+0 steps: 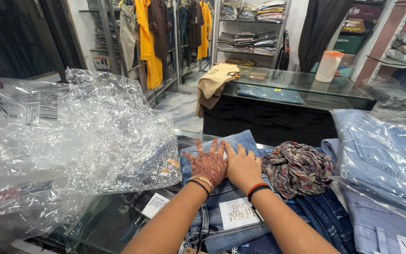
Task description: The person folds a pair of jeans on a glass counter, places them into a clear plastic bag, and then stacks the packaged jeans on a shelf with other folded jeans.
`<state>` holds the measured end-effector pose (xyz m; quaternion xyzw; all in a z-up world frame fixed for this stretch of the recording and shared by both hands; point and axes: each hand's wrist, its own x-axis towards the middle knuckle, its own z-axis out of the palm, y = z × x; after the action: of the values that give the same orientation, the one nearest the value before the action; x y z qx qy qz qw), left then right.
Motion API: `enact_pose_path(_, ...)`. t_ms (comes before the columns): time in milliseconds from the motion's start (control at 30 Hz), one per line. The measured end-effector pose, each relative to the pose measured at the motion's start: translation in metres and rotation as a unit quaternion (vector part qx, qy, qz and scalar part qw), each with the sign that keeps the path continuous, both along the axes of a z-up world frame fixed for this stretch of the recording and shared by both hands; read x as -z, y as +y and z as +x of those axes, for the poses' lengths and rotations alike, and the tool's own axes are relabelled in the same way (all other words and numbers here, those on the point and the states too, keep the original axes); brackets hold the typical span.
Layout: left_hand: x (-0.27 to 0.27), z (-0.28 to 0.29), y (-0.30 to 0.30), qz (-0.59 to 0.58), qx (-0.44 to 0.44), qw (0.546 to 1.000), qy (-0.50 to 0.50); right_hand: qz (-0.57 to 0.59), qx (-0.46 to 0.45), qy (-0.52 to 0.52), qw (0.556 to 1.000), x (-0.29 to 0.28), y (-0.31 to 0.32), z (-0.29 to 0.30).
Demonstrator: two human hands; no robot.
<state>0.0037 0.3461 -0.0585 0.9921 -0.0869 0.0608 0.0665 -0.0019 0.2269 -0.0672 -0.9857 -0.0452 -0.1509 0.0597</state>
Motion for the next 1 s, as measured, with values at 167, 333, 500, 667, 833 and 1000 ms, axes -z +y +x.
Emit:
enact_pose_path(167,0.010,-0.009,0.012,-0.073,-0.086,0.991,0.075,-0.088,0.079,-0.021,0.993,0.003,0.009,-0.008)
enact_pose_path(333,0.019,0.001,0.024,-0.162,-0.140,0.965,0.150,-0.010,0.166,0.069,0.984,-0.007,0.003,-0.002)
enact_pose_path(500,0.025,0.013,0.025,-0.175,-0.160,0.963,0.131,0.041,0.215,0.157,0.963,-0.023,-0.004,0.005)
enact_pose_path(667,0.025,0.027,0.038,-0.267,-0.192,0.930,0.166,0.094,0.226,0.183,0.952,-0.032,-0.010,0.009)
enact_pose_path(833,0.018,0.037,0.059,-0.313,-0.230,0.897,0.209,0.109,0.230,0.176,0.951,-0.040,-0.006,0.009)
enact_pose_path(1000,0.025,0.043,0.061,-0.258,-0.214,0.925,0.180,0.085,0.246,0.159,0.952,-0.043,0.003,0.002)
